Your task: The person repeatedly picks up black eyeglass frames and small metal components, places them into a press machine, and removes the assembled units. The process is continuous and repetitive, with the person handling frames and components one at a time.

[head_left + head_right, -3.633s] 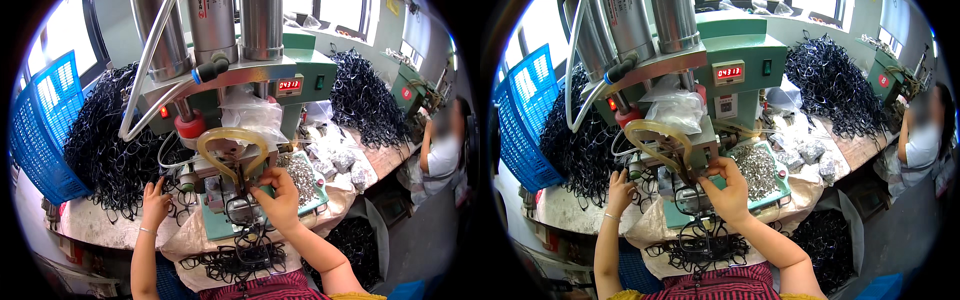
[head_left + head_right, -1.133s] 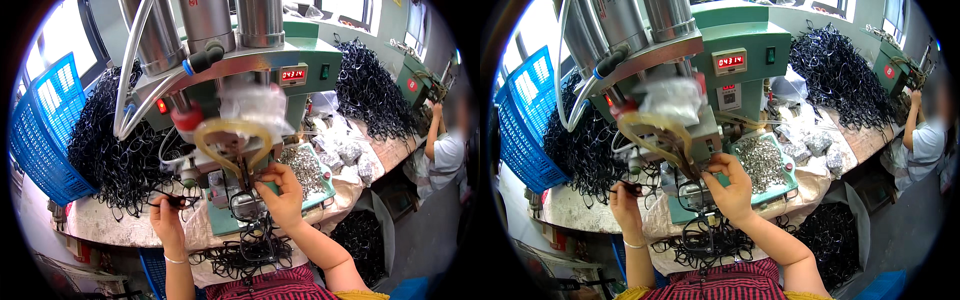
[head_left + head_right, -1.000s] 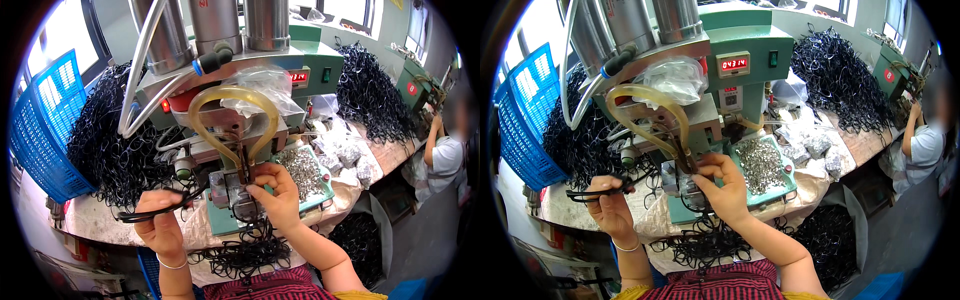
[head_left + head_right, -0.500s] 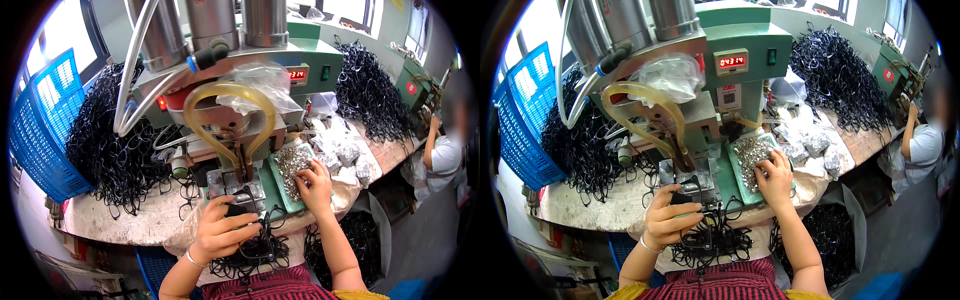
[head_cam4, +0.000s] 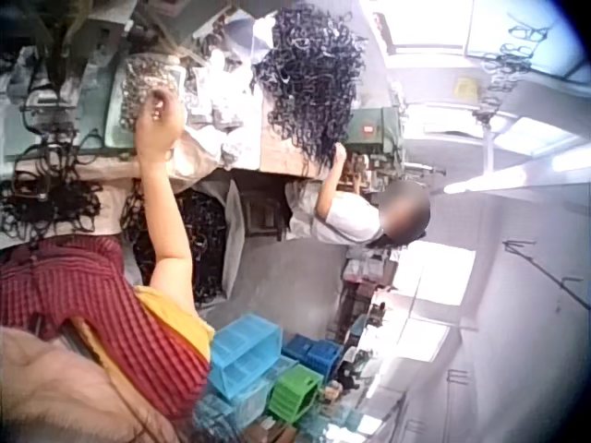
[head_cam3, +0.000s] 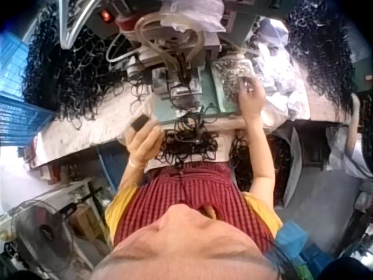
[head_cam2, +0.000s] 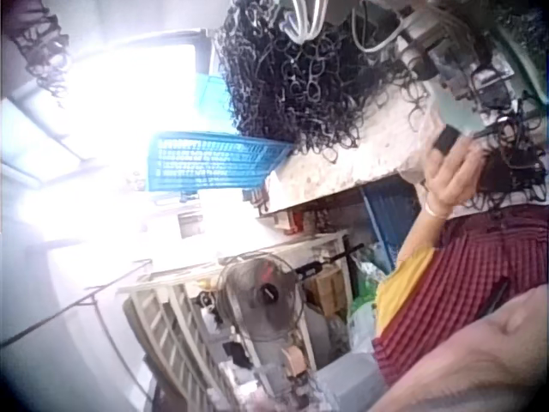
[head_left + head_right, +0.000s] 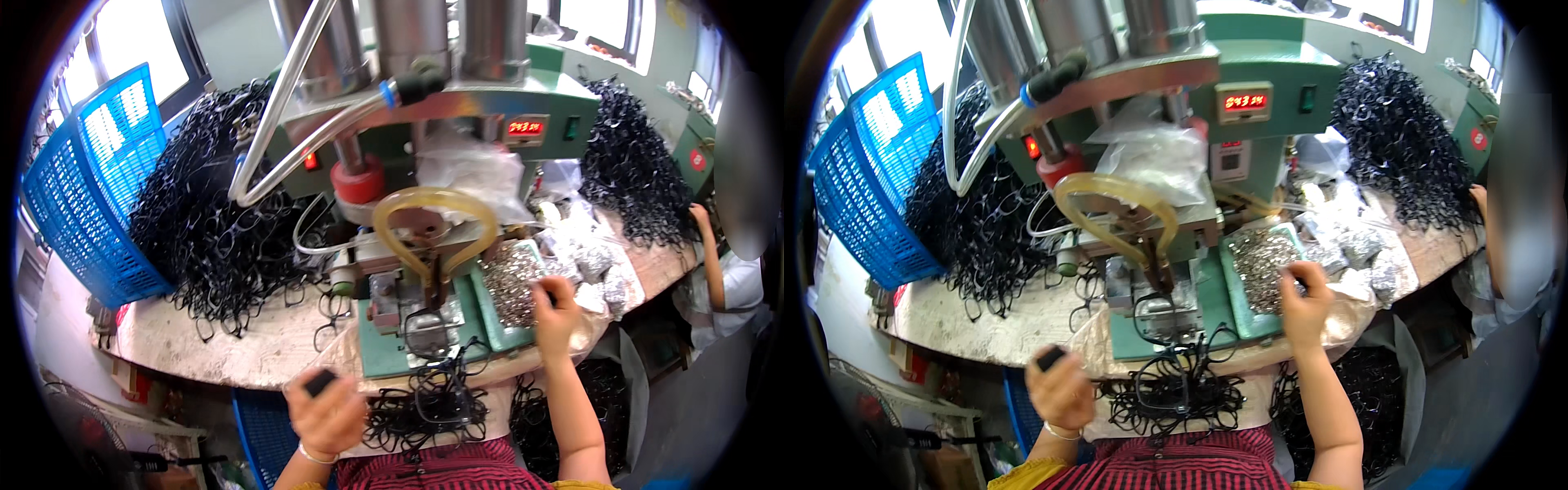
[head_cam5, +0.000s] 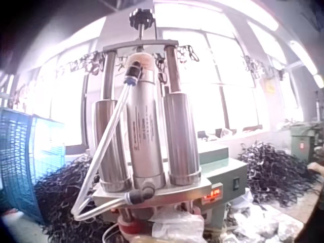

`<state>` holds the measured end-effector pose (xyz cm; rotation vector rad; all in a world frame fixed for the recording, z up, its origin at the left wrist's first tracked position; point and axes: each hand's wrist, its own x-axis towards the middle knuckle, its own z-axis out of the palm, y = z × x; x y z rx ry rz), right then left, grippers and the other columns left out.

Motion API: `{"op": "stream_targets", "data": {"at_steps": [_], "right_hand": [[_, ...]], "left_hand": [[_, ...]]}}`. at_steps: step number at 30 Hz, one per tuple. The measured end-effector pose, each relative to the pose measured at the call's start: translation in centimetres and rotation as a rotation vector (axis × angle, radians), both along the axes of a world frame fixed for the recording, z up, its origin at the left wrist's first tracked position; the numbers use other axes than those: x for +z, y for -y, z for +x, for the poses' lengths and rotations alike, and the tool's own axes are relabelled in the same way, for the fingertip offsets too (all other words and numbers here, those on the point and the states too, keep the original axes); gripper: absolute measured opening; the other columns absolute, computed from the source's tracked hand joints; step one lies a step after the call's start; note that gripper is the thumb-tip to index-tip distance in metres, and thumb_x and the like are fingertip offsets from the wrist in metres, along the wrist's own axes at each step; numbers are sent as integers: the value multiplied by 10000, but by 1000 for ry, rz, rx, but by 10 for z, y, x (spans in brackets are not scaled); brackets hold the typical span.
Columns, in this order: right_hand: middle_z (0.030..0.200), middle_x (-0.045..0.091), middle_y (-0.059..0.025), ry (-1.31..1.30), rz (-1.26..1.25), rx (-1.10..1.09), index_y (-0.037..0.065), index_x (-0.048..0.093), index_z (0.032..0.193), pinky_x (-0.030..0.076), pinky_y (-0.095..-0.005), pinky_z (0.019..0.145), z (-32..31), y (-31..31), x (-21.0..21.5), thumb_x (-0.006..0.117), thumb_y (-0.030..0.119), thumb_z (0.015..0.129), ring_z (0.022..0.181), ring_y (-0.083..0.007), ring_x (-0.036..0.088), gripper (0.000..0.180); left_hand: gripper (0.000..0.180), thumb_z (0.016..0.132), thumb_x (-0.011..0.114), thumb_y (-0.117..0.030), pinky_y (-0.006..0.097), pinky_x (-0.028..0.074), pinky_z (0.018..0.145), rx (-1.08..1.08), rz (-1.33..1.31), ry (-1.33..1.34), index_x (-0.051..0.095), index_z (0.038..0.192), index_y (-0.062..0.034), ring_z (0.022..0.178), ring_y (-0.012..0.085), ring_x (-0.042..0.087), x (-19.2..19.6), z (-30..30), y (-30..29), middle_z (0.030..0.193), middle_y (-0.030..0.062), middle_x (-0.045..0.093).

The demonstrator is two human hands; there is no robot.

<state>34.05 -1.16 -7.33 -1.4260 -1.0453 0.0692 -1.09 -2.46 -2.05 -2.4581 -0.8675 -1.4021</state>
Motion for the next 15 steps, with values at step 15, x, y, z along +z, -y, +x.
{"op": "stream_targets", "data": {"at_steps": [15], "right_hand": [[875,679,-39,-166,-58,66,-6,691,976,479,-268,804,-25,-11,14,680,12,879,843,-133,620,99]], "left_hand": [[208,859,688,-253,431,479,752,731,-604,44,670,850,-46,791,351,592,-122,-30,-151,812,143,656]]}}
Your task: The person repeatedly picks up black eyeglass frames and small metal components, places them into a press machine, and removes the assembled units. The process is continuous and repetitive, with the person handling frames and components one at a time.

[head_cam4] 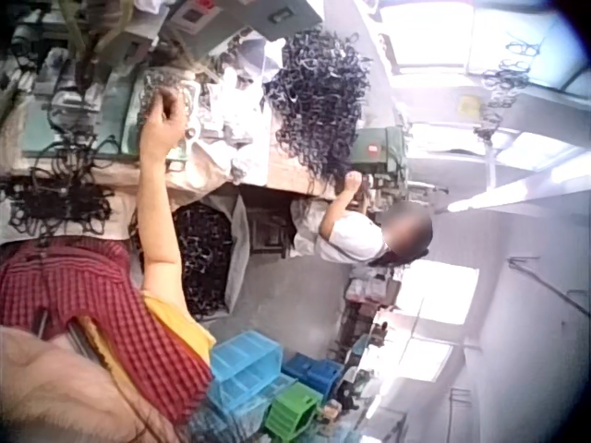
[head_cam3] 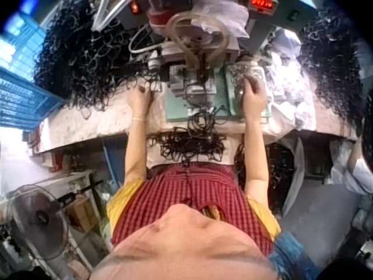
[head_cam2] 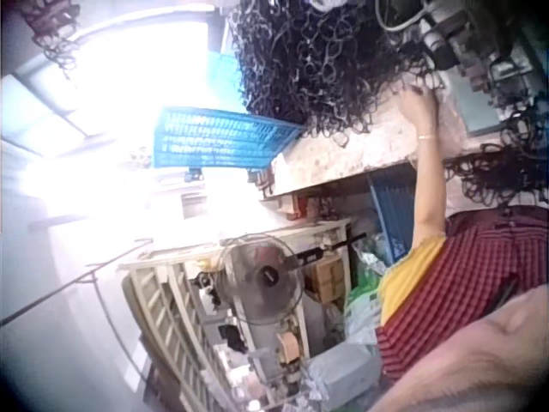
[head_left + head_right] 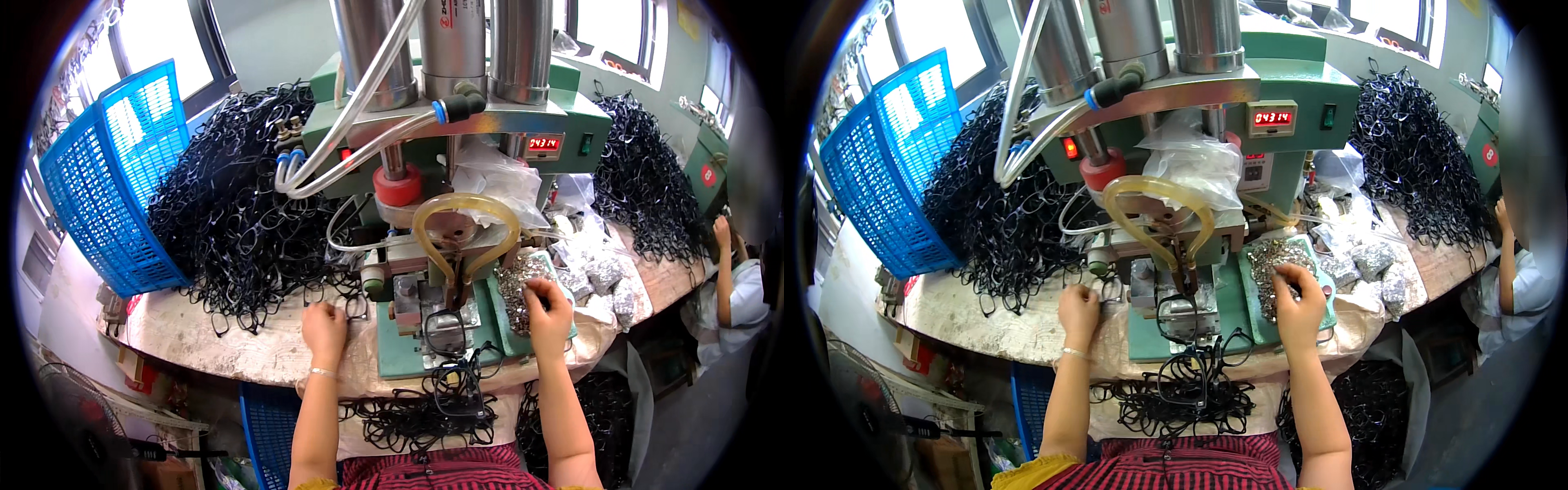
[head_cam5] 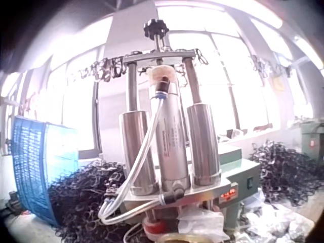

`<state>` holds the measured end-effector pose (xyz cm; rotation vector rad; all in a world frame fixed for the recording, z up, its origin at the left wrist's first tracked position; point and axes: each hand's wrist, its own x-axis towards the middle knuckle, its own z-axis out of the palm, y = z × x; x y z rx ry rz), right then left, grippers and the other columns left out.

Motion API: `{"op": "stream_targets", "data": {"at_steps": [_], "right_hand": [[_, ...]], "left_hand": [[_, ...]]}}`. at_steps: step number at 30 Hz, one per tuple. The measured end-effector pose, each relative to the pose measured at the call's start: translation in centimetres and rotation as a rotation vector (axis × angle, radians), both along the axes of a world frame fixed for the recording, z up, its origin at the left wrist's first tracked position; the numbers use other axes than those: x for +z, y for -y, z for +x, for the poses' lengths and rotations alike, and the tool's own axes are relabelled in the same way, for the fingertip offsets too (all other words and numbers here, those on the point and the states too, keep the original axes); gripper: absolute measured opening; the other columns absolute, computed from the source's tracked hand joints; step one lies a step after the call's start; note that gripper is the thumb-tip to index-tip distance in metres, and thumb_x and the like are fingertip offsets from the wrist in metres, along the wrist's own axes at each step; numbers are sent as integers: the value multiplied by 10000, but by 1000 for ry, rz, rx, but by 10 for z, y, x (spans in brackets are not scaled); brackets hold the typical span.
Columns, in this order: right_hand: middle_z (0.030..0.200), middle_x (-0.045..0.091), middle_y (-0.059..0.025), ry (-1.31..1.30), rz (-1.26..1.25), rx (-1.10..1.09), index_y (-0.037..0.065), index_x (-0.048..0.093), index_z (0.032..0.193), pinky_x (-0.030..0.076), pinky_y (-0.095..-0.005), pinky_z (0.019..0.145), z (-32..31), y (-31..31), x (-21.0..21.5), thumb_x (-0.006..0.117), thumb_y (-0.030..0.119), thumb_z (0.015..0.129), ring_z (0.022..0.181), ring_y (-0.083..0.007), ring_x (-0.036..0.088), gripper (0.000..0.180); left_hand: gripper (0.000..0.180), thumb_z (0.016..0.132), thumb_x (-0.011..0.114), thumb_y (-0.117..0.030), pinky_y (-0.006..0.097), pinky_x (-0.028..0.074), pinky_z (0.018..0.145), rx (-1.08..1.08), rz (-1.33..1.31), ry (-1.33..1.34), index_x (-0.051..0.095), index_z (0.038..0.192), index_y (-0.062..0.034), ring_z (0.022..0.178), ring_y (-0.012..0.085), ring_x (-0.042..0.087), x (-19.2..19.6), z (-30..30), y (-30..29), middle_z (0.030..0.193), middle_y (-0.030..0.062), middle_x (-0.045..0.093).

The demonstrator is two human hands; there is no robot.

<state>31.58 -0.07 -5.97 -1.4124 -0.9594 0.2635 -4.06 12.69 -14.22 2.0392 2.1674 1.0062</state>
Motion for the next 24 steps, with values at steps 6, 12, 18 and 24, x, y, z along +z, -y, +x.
{"op": "stream_targets", "data": {"at_steps": [6,12,18,24], "right_hand": [[900,696,-91,164,-114,-182,-2,710,902,488,-326,842,28,74,-17,703,-37,798,881,-211,649,110],[897,692,-99,245,23,220,15,718,897,504,-340,801,-21,28,31,716,-24,760,860,-241,661,143],[918,672,-82,-45,83,375,-11,600,1048,506,-284,789,-63,-16,38,707,-1,796,871,-144,659,274],[958,674,-64,-259,62,388,-24,539,1153,483,-259,842,-72,-9,36,715,1,814,888,-101,638,383]], "left_hand": [[217,947,615,-220,337,454,594,-180,26,397,656,889,-15,620,227,587,27,-24,-1,725,128,649],[326,936,617,-289,347,451,606,-469,-403,230,706,900,23,621,153,551,29,-6,-19,657,109,622],[360,894,614,-381,429,512,664,-323,-548,-82,756,810,-61,716,359,667,48,-43,2,731,174,688],[194,1010,570,-139,244,373,544,-325,-167,592,714,981,-13,621,66,455,69,-45,34,699,-17,608]]}}
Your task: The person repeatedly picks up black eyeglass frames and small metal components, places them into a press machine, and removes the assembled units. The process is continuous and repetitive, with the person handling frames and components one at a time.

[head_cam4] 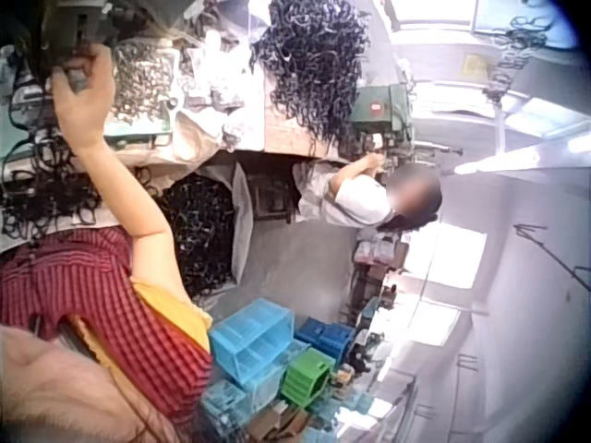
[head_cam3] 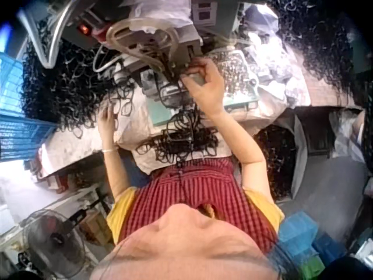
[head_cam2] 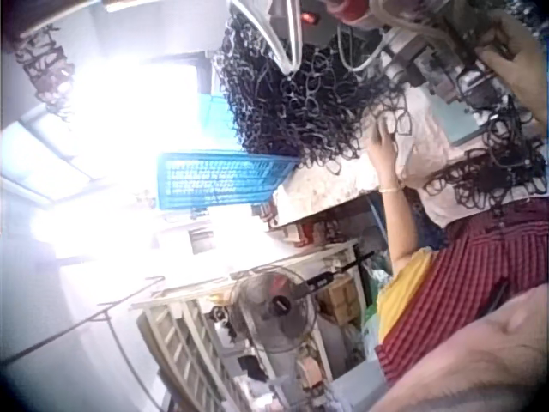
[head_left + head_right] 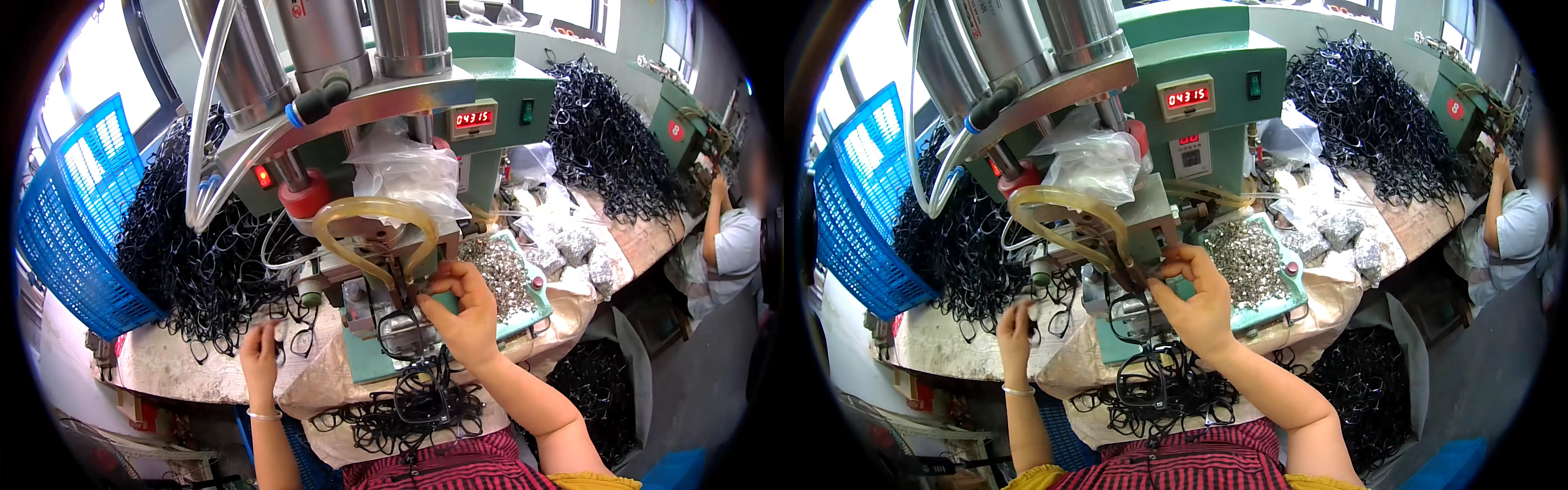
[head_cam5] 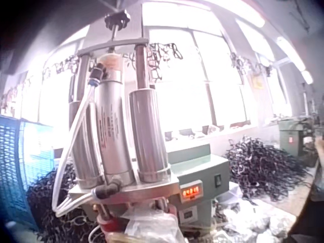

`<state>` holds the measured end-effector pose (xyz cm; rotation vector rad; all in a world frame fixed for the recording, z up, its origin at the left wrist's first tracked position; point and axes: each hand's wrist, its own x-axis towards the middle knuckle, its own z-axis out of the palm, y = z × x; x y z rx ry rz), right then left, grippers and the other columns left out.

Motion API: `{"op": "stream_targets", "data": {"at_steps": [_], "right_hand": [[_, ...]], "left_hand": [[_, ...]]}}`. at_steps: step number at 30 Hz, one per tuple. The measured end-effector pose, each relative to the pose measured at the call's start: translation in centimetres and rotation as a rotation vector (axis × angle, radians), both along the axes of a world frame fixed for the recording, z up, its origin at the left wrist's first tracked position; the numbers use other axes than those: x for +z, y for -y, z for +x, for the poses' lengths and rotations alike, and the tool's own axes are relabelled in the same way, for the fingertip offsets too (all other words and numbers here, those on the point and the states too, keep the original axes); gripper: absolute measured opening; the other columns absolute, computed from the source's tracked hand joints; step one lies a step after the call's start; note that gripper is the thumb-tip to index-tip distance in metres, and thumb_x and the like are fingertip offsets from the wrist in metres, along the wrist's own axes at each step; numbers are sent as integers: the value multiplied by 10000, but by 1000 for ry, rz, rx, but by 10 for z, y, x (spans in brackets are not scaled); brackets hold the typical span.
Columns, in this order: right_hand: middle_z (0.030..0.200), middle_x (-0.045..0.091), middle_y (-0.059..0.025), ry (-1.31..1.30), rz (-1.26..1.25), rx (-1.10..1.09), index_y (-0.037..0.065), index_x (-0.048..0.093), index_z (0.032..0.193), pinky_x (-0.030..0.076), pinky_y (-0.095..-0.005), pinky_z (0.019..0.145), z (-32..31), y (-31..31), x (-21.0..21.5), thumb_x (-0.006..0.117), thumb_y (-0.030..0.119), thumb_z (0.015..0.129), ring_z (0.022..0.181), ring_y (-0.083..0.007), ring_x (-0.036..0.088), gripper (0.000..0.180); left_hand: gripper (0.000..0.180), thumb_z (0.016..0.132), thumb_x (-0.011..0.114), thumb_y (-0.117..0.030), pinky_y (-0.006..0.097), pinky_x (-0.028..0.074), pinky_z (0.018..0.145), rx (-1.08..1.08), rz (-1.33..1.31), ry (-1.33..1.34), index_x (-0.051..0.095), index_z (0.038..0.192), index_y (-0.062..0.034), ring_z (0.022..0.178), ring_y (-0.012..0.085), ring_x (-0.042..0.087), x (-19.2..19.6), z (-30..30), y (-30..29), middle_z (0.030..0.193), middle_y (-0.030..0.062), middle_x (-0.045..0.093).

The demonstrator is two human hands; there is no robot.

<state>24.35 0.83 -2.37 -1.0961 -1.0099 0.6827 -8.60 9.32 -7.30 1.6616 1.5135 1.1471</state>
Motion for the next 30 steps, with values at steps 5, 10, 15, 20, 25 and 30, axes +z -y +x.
{"op": "stream_targets", "data": {"at_steps": [5,10,15,20,25,30], "right_hand": [[1067,669,-70,-79,24,76,-27,518,1205,465,-263,901,-12,3,23,718,1,814,919,-107,637,439],[1157,658,-136,-93,7,127,-21,494,1321,467,-321,963,-17,25,36,681,16,837,1124,-181,615,521],[1195,644,-200,771,5,-153,62,715,1028,436,-461,1039,48,13,5,725,114,774,1200,-376,573,259],[1185,634,-202,968,-162,-470,101,736,881,445,-456,1009,111,23,-62,772,131,736,1217,-384,548,152],[1189,633,-162,1096,69,-333,76,688,870,507,-443,904,94,8,-53,723,92,747,1190,-354,573,128],[1094,666,-134,1230,61,-274,38,630,925,514,-419,838,106,-17,-50,644,44,810,1072,-339,617,116]], "left_hand": [[131,1018,496,-43,282,532,708,-76,560,462,583,1081,31,802,154,599,57,58,36,994,109,608],[71,981,531,-137,409,516,770,-424,1003,116,578,980,-83,734,224,596,103,83,68,900,124,670],[203,750,792,-151,453,518,892,-781,875,-186,784,953,-151,751,207,557,88,131,66,989,13,740],[262,710,814,-123,454,510,890,-833,883,-159,783,967,-166,741,204,524,82,147,55,1015,8,735],[241,727,804,-108,456,510,909,-836,845,-158,782,961,-157,739,201,536,82,144,57,1012,12,735],[297,741,795,-131,467,503,966,-706,806,-200,752,1035,-143,844,241,618,67,140,79,1119,39,715]]}}
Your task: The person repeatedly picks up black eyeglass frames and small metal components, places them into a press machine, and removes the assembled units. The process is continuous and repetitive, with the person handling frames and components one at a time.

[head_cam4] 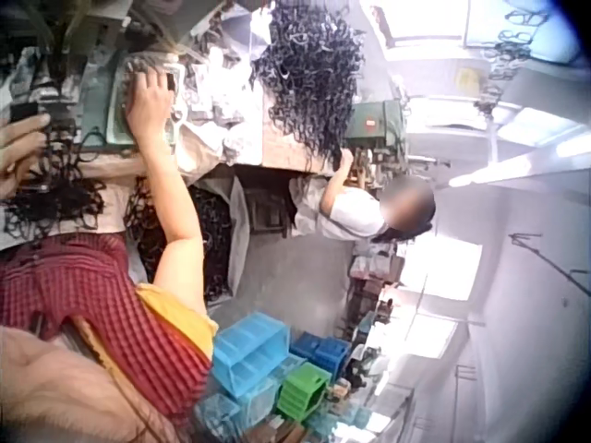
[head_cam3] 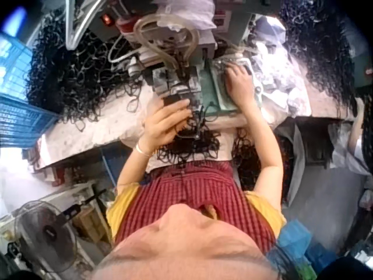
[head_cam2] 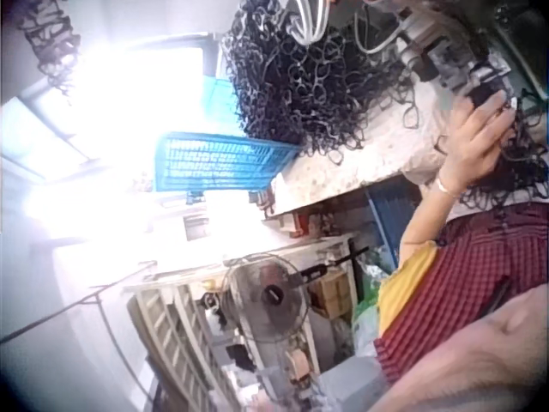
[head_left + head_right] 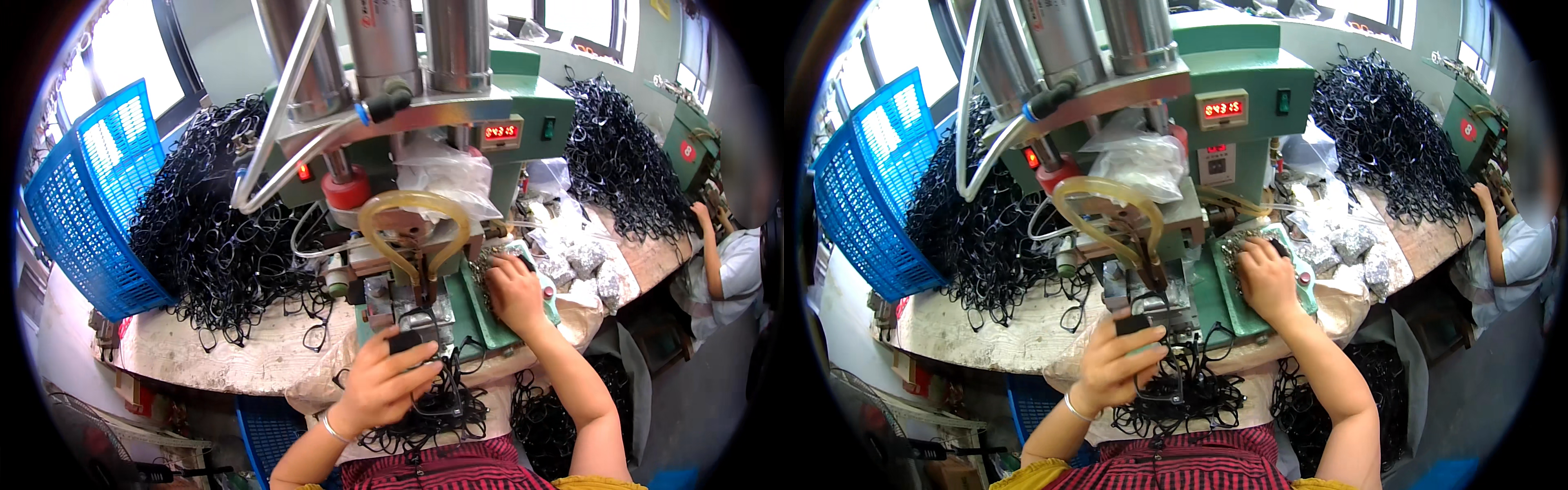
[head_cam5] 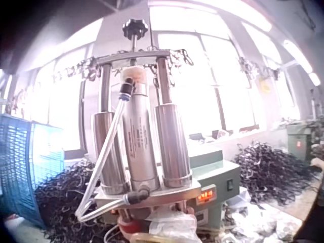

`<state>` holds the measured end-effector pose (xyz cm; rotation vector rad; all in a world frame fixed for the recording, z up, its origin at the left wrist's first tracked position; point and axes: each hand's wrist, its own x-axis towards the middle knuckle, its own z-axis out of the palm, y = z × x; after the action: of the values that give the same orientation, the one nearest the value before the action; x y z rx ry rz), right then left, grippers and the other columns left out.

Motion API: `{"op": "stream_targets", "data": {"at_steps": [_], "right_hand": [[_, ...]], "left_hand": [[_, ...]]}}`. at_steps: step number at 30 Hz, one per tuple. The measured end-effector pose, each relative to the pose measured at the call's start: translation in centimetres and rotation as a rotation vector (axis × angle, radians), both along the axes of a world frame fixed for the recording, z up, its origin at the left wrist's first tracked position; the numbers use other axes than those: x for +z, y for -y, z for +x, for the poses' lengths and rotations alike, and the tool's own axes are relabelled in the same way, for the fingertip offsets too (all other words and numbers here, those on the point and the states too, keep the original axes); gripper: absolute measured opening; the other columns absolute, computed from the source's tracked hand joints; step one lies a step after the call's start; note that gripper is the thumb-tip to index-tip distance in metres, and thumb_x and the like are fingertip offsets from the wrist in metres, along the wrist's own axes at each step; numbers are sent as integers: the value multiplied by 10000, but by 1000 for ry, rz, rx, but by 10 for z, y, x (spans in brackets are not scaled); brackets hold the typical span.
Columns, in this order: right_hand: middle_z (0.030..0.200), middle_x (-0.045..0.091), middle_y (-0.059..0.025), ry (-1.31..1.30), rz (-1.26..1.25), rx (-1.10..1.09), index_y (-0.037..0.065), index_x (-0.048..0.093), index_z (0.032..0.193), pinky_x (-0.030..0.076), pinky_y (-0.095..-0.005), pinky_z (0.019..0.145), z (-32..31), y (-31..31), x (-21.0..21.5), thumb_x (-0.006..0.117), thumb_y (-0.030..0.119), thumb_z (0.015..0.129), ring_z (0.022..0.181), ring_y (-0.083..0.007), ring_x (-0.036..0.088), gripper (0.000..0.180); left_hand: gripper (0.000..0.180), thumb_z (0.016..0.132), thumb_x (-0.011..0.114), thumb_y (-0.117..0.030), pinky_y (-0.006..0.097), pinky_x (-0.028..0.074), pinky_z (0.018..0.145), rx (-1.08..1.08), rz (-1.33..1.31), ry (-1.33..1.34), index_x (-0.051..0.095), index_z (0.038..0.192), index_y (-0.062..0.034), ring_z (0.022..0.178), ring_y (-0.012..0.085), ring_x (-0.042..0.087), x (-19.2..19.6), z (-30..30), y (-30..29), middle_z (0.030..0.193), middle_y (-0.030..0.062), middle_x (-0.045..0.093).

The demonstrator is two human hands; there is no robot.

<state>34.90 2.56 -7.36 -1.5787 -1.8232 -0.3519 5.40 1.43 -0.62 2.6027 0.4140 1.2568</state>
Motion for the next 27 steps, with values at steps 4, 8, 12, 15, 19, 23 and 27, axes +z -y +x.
{"op": "stream_targets", "data": {"at_steps": [4,8,12,15,19,23,27], "right_hand": [[916,701,-58,-924,170,-170,29,686,958,504,-280,763,2,29,-14,689,14,884,853,-154,660,76],[975,698,-51,-1475,324,-130,-11,681,1010,515,-240,837,1,49,-30,634,-19,926,883,-105,644,97],[949,706,-33,-1429,194,-68,3,703,1019,504,-232,815,-22,14,-17,665,8,917,869,-99,640,109],[919,701,-7,-1276,123,-12,12,711,1026,487,-218,771,-33,3,-8,683,8,898,828,-76,617,131],[894,696,-13,-1096,54,-115,-9,719,981,491,-219,727,-33,21,4,711,6,867,794,-75,611,115],[880,700,-56,-693,114,-303,-14,718,921,486,-268,785,-6,76,-9,720,-31,816,832,-145,636,106],[880,695,-82,-879,77,-269,-1,716,883,491,-301,799,-5,101,-5,721,-47,787,849,-199,647,107]], "left_hand": [[203,743,772,-86,456,481,955,413,170,59,718,932,-137,927,281,669,-27,-58,31,1121,85,712],[142,809,689,37,410,405,928,990,53,264,665,931,-30,997,297,585,-8,-88,-19,1063,123,673],[85,775,762,-101,445,383,989,1031,174,-55,706,839,-99,1076,345,549,-26,-95,-115,1224,113,638],[209,731,798,-209,496,293,1143,1161,120,-416,718,880,-86,1216,379,482,-55,-86,-163,1409,135,539],[205,772,750,-215,506,297,1147,1102,140,-434,709,920,-80,1196,359,488,-116,-105,-187,1467,95,500],[194,793,712,-161,514,308,1134,944,127,-476,702,974,-92,1139,349,513,-111,-136,-148,1532,67,437],[357,830,658,-108,527,265,1163,849,63,-678,651,1186,-92,1164,361,509,-89,-145,-117,1558,135,374]]}}
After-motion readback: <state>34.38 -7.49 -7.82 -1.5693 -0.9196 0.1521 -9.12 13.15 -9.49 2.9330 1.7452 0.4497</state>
